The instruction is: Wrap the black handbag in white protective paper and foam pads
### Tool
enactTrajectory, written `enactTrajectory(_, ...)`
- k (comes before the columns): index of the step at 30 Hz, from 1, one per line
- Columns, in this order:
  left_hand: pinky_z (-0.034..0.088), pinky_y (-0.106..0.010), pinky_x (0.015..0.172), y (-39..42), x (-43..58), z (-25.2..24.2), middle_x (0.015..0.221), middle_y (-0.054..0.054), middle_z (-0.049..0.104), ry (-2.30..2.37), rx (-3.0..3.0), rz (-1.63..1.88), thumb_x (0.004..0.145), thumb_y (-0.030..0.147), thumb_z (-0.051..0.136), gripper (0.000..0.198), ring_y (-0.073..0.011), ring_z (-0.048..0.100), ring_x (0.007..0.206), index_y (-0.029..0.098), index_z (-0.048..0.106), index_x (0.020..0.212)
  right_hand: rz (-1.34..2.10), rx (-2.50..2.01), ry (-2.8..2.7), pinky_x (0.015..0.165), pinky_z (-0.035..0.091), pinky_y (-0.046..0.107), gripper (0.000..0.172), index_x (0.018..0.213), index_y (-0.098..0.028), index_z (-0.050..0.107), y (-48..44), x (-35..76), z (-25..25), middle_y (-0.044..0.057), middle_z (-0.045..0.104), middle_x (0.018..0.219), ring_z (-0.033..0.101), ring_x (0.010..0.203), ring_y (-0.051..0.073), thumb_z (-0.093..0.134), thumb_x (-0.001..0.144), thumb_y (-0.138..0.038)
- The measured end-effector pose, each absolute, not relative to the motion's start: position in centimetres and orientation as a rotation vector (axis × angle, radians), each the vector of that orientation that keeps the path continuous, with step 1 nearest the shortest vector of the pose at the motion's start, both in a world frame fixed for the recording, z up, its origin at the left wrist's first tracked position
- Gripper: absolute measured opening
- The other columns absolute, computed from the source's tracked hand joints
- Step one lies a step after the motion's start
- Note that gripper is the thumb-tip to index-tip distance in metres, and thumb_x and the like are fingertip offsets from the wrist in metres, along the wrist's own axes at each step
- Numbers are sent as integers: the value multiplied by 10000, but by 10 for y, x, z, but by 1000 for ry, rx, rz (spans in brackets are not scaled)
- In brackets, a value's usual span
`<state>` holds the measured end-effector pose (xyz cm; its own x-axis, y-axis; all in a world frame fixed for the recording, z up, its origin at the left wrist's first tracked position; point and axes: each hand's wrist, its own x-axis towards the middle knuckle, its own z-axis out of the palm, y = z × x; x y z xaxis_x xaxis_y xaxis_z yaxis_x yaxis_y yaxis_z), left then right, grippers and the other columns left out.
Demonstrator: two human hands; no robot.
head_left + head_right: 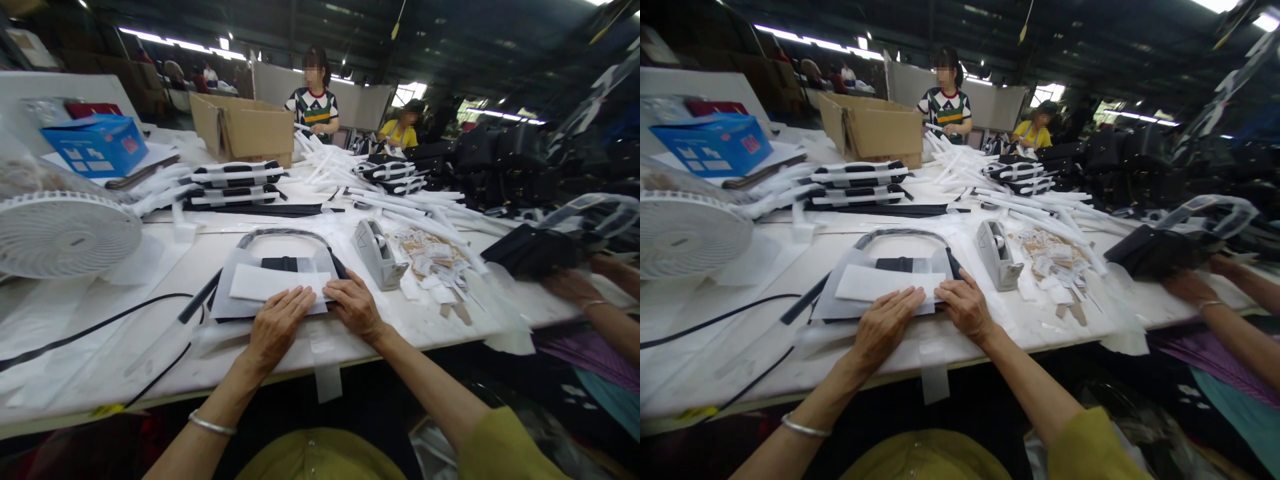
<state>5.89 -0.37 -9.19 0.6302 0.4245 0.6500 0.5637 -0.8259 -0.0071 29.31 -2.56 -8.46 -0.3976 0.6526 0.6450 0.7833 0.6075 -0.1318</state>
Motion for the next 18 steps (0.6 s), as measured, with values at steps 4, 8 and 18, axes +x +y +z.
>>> enactTrajectory(4,459,-374,995,-3,59,-90,1372,-34,586,-778,-2654,-939,982,89,366,376,-200,564,1245,224,580,1260,-187,-1159,-2102,1105,386,498,293,1172,-226,644,-27,292,-91,87,706,1112,634,1094,209,606,887,-165)
enactTrajectory(8,475,-375,967,-3,59,-89,1349,-42,603,-754,-2616,-956,978,95,376,372,-208,586,1219,221,579,1264,3,-1194,-2130,1097,385,519,360,1201,-229,641,-30,294,-71,100,678,1198,606,1153,245,694,846,-250)
enactTrajectory(18,458,-342,985,-3,60,-91,1326,-64,621,-762,-2586,-1023,966,61,376,403,-182,577,1228,176,518,1325,103,-1454,-1917,880,487,394,223,852,-207,665,-20,269,-49,50,694,939,631,938,229,801,753,-354)
